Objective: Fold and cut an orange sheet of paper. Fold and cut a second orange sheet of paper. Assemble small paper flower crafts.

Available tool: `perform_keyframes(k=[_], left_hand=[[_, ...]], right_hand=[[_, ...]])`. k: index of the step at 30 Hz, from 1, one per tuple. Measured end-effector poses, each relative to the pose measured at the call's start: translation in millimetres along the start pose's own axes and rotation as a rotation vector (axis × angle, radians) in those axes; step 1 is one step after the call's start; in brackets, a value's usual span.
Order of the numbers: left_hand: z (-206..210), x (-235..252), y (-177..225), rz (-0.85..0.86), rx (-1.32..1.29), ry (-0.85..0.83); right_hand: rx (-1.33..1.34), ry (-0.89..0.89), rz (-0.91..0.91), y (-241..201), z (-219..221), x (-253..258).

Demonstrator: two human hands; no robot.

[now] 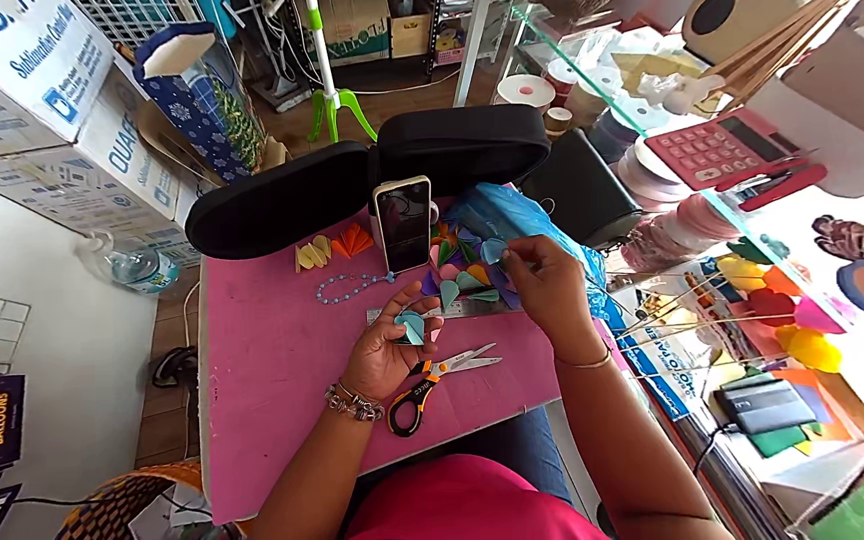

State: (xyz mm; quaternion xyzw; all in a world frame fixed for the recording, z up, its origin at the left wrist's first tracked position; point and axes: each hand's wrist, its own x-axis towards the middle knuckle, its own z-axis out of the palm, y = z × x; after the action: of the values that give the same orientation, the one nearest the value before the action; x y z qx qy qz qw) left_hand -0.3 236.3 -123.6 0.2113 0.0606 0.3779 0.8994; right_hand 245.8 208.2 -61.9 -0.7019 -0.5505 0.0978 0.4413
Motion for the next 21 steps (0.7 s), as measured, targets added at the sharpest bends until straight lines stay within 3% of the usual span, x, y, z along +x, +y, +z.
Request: perform_keyframes(k=[3,7,10,13,21], left_hand=[[2,1,-4,0.049,0.016,0.074],[7,3,-5,0.088,0.097,0.221],[18,6,-7,0.109,0.368,0.281],[34,14,-13,0.074,0.669,0.289],[50,45,-40,0.113,1.111,0.211]], right_hand=[[0.090,-0.010,0.006,-3,4,-10],[-0.008,-0.007,0.014,8,7,-14],[-0.051,0.024,-0.003,20,3,-23],[-0.074,0.068,-0.028,33,0,-39],[-0.033,0.096,-0.033,43,-10,-68]])
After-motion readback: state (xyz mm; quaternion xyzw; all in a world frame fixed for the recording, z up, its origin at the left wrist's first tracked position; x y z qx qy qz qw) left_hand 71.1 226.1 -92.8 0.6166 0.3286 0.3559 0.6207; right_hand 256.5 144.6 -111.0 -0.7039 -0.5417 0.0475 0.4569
